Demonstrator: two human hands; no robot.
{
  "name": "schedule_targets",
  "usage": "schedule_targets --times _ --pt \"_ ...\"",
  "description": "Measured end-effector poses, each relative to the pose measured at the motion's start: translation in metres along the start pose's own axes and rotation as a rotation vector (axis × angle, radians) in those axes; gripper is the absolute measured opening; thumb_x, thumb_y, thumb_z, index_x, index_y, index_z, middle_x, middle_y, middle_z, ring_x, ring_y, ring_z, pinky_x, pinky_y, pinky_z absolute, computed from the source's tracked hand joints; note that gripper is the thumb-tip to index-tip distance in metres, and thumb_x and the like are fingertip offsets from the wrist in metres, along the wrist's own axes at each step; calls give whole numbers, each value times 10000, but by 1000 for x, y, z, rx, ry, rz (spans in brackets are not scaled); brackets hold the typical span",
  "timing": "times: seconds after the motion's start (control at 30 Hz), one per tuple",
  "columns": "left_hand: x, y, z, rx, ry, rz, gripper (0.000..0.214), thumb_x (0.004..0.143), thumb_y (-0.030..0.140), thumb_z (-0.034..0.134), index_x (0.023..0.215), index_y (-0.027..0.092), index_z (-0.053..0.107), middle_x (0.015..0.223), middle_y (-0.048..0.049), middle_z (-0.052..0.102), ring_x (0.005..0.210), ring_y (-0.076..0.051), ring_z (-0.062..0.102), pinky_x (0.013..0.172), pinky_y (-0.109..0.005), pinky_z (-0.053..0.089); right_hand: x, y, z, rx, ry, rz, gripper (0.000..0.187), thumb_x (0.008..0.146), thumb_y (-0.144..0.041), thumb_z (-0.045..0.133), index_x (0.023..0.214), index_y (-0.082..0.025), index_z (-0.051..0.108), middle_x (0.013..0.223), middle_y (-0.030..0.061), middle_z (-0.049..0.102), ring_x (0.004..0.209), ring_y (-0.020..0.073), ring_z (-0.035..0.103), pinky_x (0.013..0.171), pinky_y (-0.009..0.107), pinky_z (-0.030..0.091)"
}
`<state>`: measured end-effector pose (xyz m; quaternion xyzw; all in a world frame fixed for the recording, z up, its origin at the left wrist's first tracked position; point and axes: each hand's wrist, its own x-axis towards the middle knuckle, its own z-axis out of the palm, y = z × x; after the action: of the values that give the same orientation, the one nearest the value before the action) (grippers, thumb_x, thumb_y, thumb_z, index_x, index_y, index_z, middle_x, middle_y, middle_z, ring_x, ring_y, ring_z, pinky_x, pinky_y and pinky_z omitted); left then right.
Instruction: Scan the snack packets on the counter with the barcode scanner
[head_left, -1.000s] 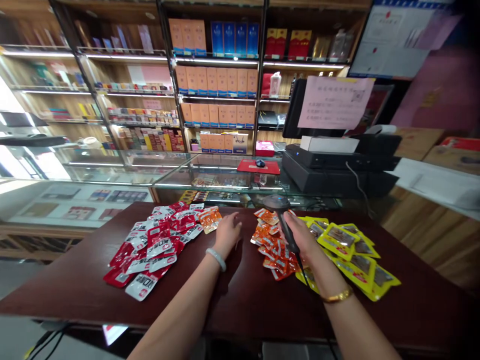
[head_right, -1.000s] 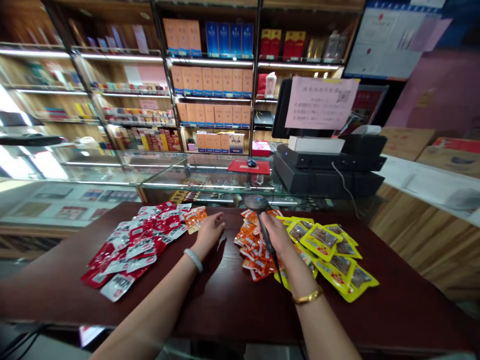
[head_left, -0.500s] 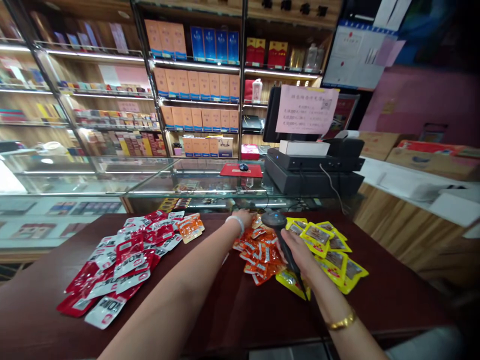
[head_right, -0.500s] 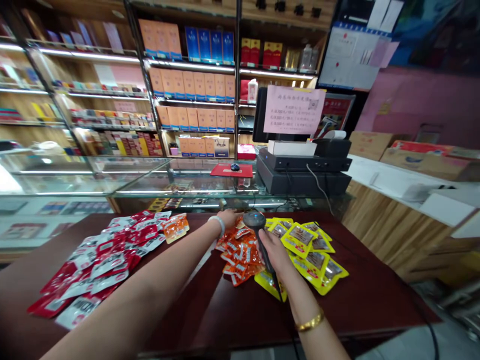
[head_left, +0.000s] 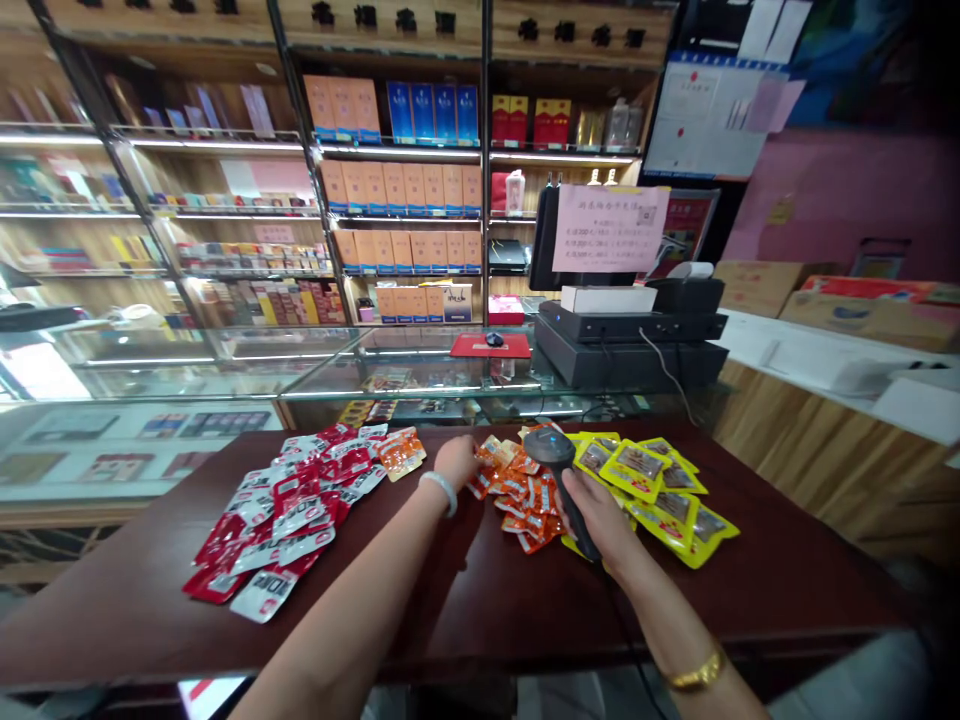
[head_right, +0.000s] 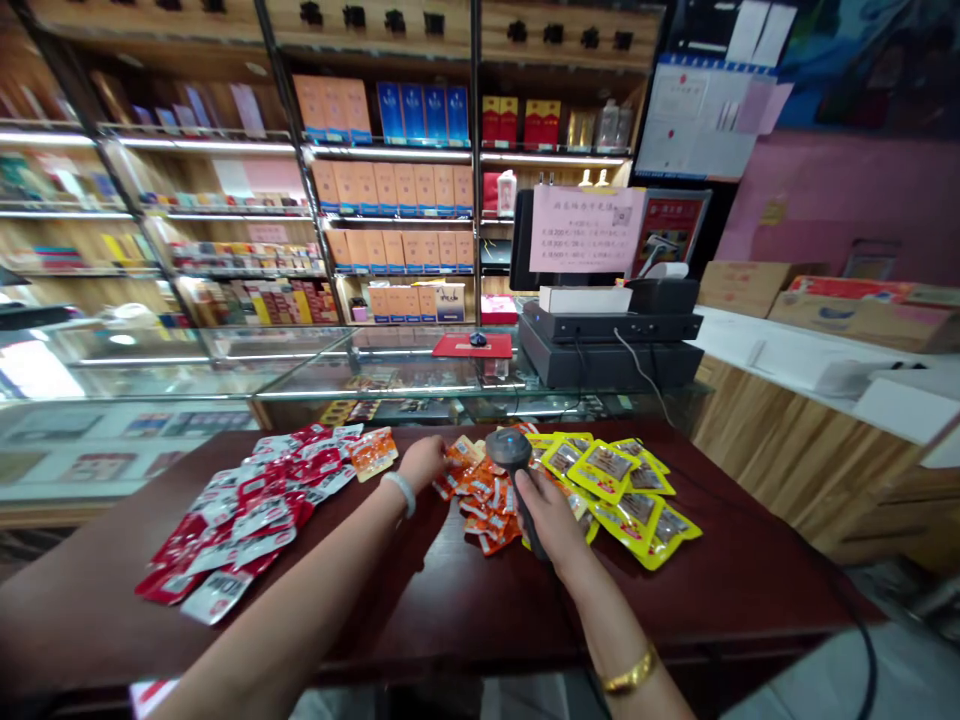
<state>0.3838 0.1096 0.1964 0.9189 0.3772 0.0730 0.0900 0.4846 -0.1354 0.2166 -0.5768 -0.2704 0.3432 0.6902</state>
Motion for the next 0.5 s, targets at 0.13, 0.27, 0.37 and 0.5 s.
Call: schedule_targets --times 0.13,0.27,0.37,0.5 --pt "-49 -13 6 -125 78 -130 262 910 396 529 986 162 622 990 -130 716 937 -246 673 777 -309 463 -23 13 37 35 -9 27 510 709 -702 674 754 -208 556 561 -54 530 398 77 455 346 178 334" --pt "-91 -25 5 -265 107 -220 200 936 361 487 1003 198 583 976 -99 720 895 -220 673 726 -284 436 -43 31 75 55 -97 64 520 724 -713 646 760 -207 532 539 -68 509 374 64 419 332 169 317" --pt "-113 -36 -2 -359 172 -262 177 934 350 491 1010 215 579 997 -90 721 922 -213 668 737 -274 426 -52 43 98 47 -163 63 502 754 -697 626 734 -213 494 525 -78 488 359 61 391 322 169 307" --pt "-131 -50 -9 -411 216 -271 207 938 356 482 1015 197 590 995 -108 721 940 -218 672 762 -274 430 -59 50 118 51 -242 55 479 781 -674 617 765 -211 497 553 -77 493 365 57 386 323 165 299"
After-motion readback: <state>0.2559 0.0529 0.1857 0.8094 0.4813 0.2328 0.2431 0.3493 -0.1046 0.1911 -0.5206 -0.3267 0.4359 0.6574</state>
